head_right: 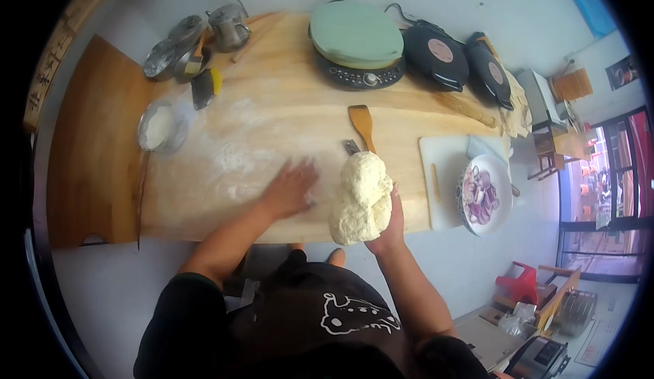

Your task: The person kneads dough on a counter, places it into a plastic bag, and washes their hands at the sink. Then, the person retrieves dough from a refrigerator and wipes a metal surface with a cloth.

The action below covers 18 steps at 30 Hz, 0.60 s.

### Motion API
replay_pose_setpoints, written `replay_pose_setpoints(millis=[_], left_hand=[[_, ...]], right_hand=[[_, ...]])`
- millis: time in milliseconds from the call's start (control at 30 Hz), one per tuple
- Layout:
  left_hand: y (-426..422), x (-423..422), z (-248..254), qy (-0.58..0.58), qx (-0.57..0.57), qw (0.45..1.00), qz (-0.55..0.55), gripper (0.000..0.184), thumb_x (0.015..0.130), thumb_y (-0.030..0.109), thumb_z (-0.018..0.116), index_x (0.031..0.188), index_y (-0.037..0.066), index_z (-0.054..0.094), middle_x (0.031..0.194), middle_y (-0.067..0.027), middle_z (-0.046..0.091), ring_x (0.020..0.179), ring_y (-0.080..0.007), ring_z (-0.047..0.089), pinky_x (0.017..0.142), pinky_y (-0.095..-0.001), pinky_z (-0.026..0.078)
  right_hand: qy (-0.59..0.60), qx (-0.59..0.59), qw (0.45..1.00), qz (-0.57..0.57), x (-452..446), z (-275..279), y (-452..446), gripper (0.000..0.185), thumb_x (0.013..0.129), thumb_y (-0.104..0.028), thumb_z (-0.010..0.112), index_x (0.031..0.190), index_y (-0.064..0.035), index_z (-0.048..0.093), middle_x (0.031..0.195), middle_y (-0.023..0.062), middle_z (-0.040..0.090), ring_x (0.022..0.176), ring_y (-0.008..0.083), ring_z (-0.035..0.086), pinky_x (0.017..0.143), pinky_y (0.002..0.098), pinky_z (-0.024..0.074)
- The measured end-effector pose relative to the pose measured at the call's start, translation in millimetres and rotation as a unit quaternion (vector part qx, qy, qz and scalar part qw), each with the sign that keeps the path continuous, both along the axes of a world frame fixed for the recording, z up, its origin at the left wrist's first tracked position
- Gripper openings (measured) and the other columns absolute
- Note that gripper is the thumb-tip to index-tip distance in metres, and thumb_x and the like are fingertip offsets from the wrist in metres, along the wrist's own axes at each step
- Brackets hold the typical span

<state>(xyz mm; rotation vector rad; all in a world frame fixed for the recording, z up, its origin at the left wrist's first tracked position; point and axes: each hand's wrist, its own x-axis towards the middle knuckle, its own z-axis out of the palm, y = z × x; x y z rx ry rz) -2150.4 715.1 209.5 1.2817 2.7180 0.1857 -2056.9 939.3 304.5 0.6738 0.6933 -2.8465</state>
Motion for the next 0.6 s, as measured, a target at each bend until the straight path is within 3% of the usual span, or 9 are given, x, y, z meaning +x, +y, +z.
replay_pose_setpoints(millis=[100,167,200,233,333,367,433,533,600], left_hand=[[-39.7,18.5,-9.4,-0.041,0.038,0.997,-0.046,0.068,0.087,0.046,0.06,0.143,0.012,0.043,0.153,-0.009,0.034,0.145,-0.0229,0.022,0.118,-0.0511,0.009],[-69.2,5.8,4.1,-0.079,-0.005,0.99,0.121,0.067,0.087,0.044,0.062,0.142,0.011,0.043,0.152,-0.0084,0.036,0.145,-0.0221,0.025,0.117,-0.0539,0.009],[-87.9,-7.6,-12.6,-0.013,0.018,0.979,0.202,0.066,0.087,0.044,0.06,0.142,0.01,0.044,0.151,-0.0092,0.038,0.144,-0.0234,0.027,0.116,-0.057,0.011],[-95.3,-23.1,-24.5,0.06,-0.035,0.958,0.277,0.066,0.088,0.042,0.06,0.141,0.008,0.043,0.151,-0.0112,0.037,0.145,-0.0256,0.025,0.115,-0.0604,0.012],[-96.4,-59.2,-31.2,0.054,0.036,0.923,0.38,0.065,0.093,0.045,0.054,0.144,0.007,0.039,0.152,-0.0148,0.034,0.144,-0.0279,0.027,0.115,-0.0543,0.017],[-87.8,-64.4,-27.1,-0.071,0.177,0.902,0.388,0.065,0.095,0.046,0.05,0.145,0.006,0.038,0.151,-0.0152,0.035,0.142,-0.0285,0.03,0.116,-0.0506,0.019],[-59.1,-61.9,13.0,-0.312,0.429,0.767,0.361,0.065,0.099,0.048,0.043,0.146,0.004,0.034,0.15,-0.0161,0.036,0.139,-0.0298,0.035,0.117,-0.0434,0.022],[-54.8,-48.0,8.2,-0.288,0.401,0.779,0.386,0.066,0.098,0.047,0.045,0.147,0.004,0.033,0.149,-0.0194,0.036,0.139,-0.0322,0.035,0.115,-0.0417,0.024],[-53.0,-27.6,-2.5,-0.272,0.386,0.786,0.399,0.067,0.098,0.046,0.047,0.148,0.005,0.031,0.149,-0.0216,0.036,0.138,-0.0338,0.034,0.115,-0.0405,0.025]], right_hand=[[-0.011,0.005,1.0,-0.01,3.0,-2.8,6.3,0.063,0.1,-0.055,0.028,0.142,-0.0095,0.042,0.134,0.0165,0.054,0.118,0.0368,0.055,0.101,0.0501,0.045],[-0.005,0.005,1.0,-0.005,5.5,-6.2,6.9,0.063,0.1,-0.055,0.028,0.142,-0.0098,0.042,0.134,0.0159,0.053,0.119,0.0355,0.054,0.101,0.0495,0.0446],[-0.003,0.007,1.0,-0.004,7.7,-6.7,7.3,0.064,0.1,-0.056,0.027,0.142,-0.01,0.042,0.135,0.0156,0.053,0.119,0.0349,0.054,0.102,0.0493,0.0444],[-0.013,0.013,1.0,-0.007,8.6,-11.2,7.7,0.064,0.1,-0.055,0.027,0.142,-0.0102,0.041,0.135,0.0151,0.053,0.12,0.034,0.054,0.102,0.0489,0.044],[-0.018,0.043,0.999,0.004,-9.0,-15.0,-9.6,0.063,0.101,-0.055,0.023,0.143,-0.0106,0.04,0.137,0.0127,0.052,0.123,0.0299,0.052,0.105,0.0466,0.0411],[-0.018,0.066,0.997,0.029,-16.4,-6.8,-21.2,0.063,0.102,-0.054,0.022,0.144,-0.0105,0.038,0.139,0.0125,0.05,0.125,0.0296,0.05,0.106,0.0464,0.0404],[0.011,0.084,0.993,0.082,-28.4,4.8,-49.4,0.064,0.102,-0.055,0.022,0.147,-0.0101,0.034,0.142,0.0127,0.046,0.129,0.0287,0.046,0.109,0.0455,0.0368],[0.062,0.128,0.964,0.224,-51.3,-18.0,-83.8,0.072,0.1,-0.059,0.026,0.151,-0.0086,0.024,0.149,0.0145,0.037,0.136,0.0274,0.039,0.114,0.045,0.0275],[0.024,0.338,0.894,0.295,-61.3,-41.9,-89.8,0.074,0.1,-0.059,0.029,0.151,-0.0055,0.024,0.15,0.016,0.037,0.137,0.0282,0.037,0.115,0.0414,0.023]])
